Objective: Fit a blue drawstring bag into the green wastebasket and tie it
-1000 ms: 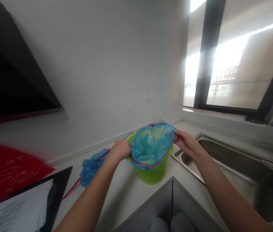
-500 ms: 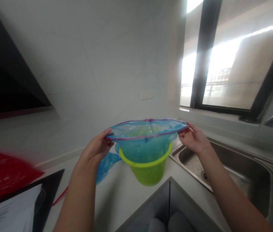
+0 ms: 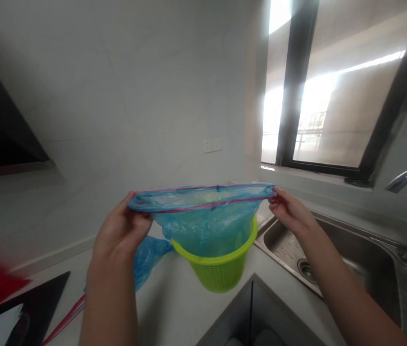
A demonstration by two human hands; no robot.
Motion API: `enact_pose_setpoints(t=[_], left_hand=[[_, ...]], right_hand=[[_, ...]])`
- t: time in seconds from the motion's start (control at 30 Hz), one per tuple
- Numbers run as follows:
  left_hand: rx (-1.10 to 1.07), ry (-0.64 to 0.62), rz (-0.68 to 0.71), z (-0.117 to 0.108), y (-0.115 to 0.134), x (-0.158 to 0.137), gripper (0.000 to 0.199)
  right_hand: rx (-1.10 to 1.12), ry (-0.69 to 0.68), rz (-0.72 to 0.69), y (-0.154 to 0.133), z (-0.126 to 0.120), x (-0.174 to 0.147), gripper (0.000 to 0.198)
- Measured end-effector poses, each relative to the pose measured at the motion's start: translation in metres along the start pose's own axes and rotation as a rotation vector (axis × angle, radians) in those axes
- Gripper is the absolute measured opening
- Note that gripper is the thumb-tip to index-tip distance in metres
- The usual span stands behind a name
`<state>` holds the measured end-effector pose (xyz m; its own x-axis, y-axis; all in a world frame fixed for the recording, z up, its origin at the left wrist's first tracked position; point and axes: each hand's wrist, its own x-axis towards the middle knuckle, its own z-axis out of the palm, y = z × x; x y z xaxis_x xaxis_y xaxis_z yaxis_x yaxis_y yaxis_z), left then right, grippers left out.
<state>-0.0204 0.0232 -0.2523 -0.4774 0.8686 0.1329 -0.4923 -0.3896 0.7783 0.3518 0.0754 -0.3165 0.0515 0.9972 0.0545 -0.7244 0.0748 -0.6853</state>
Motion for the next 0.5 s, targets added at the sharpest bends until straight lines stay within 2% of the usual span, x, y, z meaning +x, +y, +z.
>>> enact_pose_setpoints(t=[0.1, 0.2, 0.3, 0.37, 0.5], left_hand=[[-0.199, -0.004, -0.071, -0.003, 0.008, -0.006, 0.028], [-0.167, 0.043, -0.084, -0.004, 0.017, -0.015, 0.024], [-0.103, -0.003, -0.094, -0.003, 0.024, -0.024, 0.025], [-0.082, -0.072, -0.128, -0.003, 0.025, -0.027, 0.029], [0.008, -0.151, -0.130, -0.010, 0.018, -0.020, 0.036]], right_hand=[[0.016, -0.005, 0.084, 0.001, -0.003, 0.000, 0.027], [0.057, -0.051, 0.234, 0.000, -0.002, -0.003, 0.036], [0.150, -0.112, 0.337, -0.003, 0.001, -0.008, 0.037], [0.250, -0.155, 0.345, -0.006, 0.004, -0.011, 0.032], [0.379, -0.204, 0.261, -0.011, 0.007, -0.017, 0.014]])
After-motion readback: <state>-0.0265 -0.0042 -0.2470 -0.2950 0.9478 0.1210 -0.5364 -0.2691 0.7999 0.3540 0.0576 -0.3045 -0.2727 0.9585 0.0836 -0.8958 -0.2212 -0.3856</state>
